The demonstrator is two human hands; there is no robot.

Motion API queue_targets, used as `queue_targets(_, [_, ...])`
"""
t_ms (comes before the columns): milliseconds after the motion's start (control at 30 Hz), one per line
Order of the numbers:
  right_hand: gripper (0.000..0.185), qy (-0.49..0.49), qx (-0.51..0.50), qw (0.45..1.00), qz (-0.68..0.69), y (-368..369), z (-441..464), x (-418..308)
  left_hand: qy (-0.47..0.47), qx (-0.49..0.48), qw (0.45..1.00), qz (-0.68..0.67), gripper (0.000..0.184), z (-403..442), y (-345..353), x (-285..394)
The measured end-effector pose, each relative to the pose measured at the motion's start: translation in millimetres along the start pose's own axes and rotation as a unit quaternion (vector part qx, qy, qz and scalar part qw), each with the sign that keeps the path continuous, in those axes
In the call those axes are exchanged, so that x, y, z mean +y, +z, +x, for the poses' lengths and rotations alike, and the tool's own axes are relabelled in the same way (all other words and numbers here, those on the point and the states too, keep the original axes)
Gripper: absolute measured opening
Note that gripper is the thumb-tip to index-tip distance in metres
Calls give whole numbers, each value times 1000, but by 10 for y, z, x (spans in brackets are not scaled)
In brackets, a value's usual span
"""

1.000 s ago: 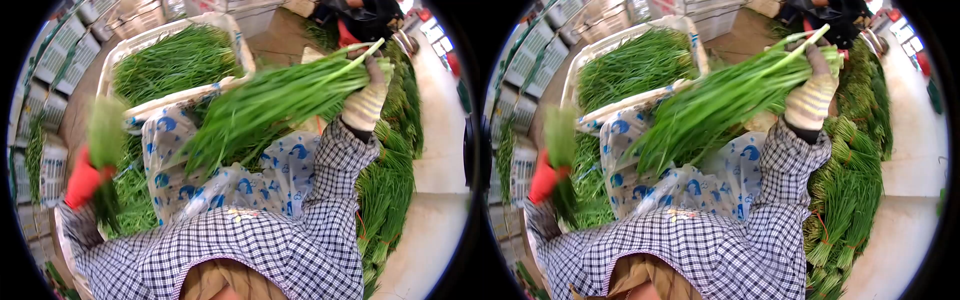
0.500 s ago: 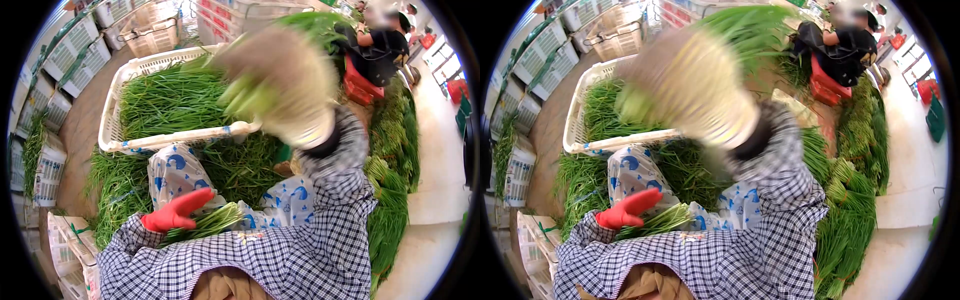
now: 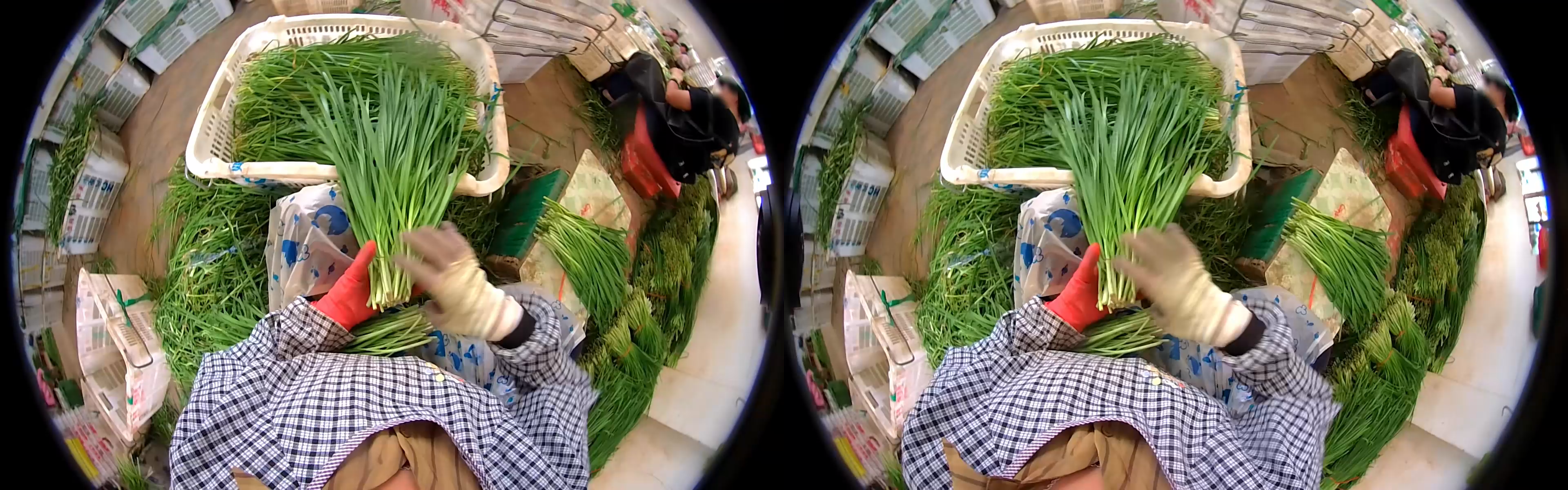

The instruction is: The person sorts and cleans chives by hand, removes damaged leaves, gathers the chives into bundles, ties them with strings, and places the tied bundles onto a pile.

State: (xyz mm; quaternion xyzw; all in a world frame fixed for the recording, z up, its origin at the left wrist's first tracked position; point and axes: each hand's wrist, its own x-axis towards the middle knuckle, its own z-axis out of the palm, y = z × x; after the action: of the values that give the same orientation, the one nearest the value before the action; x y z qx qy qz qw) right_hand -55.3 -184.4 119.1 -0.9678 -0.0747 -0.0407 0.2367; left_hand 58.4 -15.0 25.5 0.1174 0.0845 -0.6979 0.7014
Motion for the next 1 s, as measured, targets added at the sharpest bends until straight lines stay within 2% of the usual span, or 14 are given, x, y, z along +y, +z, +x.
queue_targets(67, [81, 207, 128, 929, 278, 330, -225, 199, -18, 75, 994, 75, 61, 45, 22, -3])
queue_targets(133, [81, 304, 246, 726, 566, 424, -172, 219, -8, 114, 981, 160, 50, 83, 81, -9])
queue_targets(233, [72, 340, 276, 678, 590, 602, 203, -67, 203, 133, 848, 472, 45, 232, 40, -230])
queue_targets(300, [68, 381, 362, 763, 377, 770, 225, -143, 215, 138, 803, 538, 45, 155, 78, -253])
queue_targets(433, [53, 338, 451, 488, 667, 902, 232, -104, 215, 151, 887, 378, 48, 186, -74, -340])
queue_targets(500, [43, 361, 428, 461, 689, 916, 224, -39, 129, 243, 942, 194, 50, 244, -144, -345])
queue_targets(600, [44, 329, 413, 428, 734, 968, 199, -10, 117, 217, 952, 181, 49, 225, -167, -344])
queue_targets(700, [52, 336, 410, 473, 704, 1198, 125, 83, 100, 183, 956, 205, 48, 232, -175, -357])
queue_targets(767, [53, 343, 347, 619, 616, 1440, 10, 219, 89, 141, 949, 269, 49, 250, -190, -358])
queue_targets(800, [54, 385, 290, 641, 597, 1363, -9, 206, 67, 157, 947, 272, 48, 215, -113, -325])
queue_targets(900, [60, 274, 179, 815, 479, 1068, -126, 330, 21, 166, 956, 241, 45, 148, 6, -185])
queue_targets(933, [61, 253, 226, 871, 355, 997, -184, 465, 11, 174, 950, 260, 45, 113, 107, -124])
queue_targets(967, [65, 369, 188, 901, 127, 535, -178, 335, 8, 187, 951, 245, 45, 90, 172, -76])
queue_targets(1000, [65, 307, 186, 933, 11, 66, -121, 253, -1, 208, 947, 243, 42, 63, 197, -38])
